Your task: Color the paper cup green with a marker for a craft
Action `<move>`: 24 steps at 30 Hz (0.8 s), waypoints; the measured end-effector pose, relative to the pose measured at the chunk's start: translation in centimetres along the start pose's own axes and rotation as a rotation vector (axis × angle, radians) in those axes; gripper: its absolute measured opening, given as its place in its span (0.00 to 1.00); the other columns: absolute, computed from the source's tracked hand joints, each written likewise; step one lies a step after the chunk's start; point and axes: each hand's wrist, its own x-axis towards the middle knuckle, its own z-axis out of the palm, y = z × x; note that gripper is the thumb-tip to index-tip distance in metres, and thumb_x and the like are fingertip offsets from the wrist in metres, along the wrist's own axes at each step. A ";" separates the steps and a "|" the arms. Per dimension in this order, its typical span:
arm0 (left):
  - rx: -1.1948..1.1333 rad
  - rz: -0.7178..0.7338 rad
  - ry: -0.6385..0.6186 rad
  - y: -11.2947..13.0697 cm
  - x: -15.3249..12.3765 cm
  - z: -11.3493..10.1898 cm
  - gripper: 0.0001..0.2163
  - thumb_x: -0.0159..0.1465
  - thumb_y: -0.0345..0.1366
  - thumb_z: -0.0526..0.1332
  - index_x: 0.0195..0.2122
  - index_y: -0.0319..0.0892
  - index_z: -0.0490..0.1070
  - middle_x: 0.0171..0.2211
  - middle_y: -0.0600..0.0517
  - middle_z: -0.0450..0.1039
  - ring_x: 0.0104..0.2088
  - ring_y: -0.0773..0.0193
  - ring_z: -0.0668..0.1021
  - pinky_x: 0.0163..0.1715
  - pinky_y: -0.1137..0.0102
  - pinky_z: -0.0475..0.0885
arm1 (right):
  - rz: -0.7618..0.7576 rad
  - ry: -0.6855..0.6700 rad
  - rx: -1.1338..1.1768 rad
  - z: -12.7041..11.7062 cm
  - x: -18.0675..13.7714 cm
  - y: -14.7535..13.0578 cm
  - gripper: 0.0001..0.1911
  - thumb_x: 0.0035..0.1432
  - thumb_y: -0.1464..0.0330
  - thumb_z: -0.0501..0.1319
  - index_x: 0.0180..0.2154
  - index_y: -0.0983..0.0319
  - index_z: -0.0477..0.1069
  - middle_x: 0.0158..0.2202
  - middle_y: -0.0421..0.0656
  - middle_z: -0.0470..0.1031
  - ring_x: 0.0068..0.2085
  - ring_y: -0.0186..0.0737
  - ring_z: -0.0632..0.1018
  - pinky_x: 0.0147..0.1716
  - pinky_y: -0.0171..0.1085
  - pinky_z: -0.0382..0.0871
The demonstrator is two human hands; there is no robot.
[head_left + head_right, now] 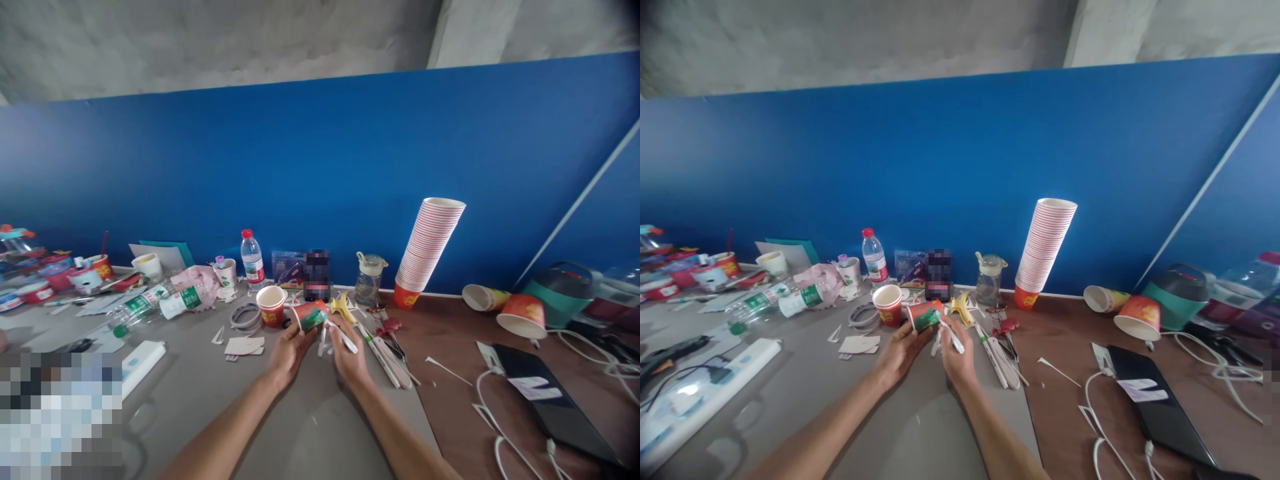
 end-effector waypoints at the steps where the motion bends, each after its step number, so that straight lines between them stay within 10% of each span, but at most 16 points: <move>1: 0.002 0.000 0.000 -0.1 0.0 0.0 0.19 0.46 0.35 0.71 0.41 0.43 0.77 0.44 0.46 0.78 0.50 0.52 0.75 0.58 0.59 0.59 | 0.003 0.038 -0.008 -0.1 0.1 0.1 0.15 0.59 0.60 0.56 0.38 0.63 0.76 0.37 0.48 0.79 0.38 0.44 0.78 0.40 0.41 0.73; 19: 0.059 -0.001 -0.016 -0.1 -0.1 0.1 0.17 0.47 0.33 0.69 0.41 0.43 0.75 0.41 0.47 0.78 0.47 0.54 0.76 0.57 0.59 0.59 | 0.056 -0.086 0.076 -0.1 -0.2 -0.4 0.14 0.58 0.62 0.57 0.38 0.62 0.76 0.34 0.46 0.78 0.35 0.42 0.77 0.37 0.39 0.72; 24: 0.071 0.061 -0.026 -0.5 0.0 0.0 0.11 0.51 0.36 0.68 0.35 0.39 0.75 0.40 0.45 0.78 0.44 0.56 0.76 0.56 0.60 0.60 | 0.071 0.054 0.045 -0.6 0.4 0.1 0.15 0.57 0.61 0.57 0.38 0.62 0.76 0.36 0.47 0.79 0.37 0.43 0.77 0.39 0.41 0.71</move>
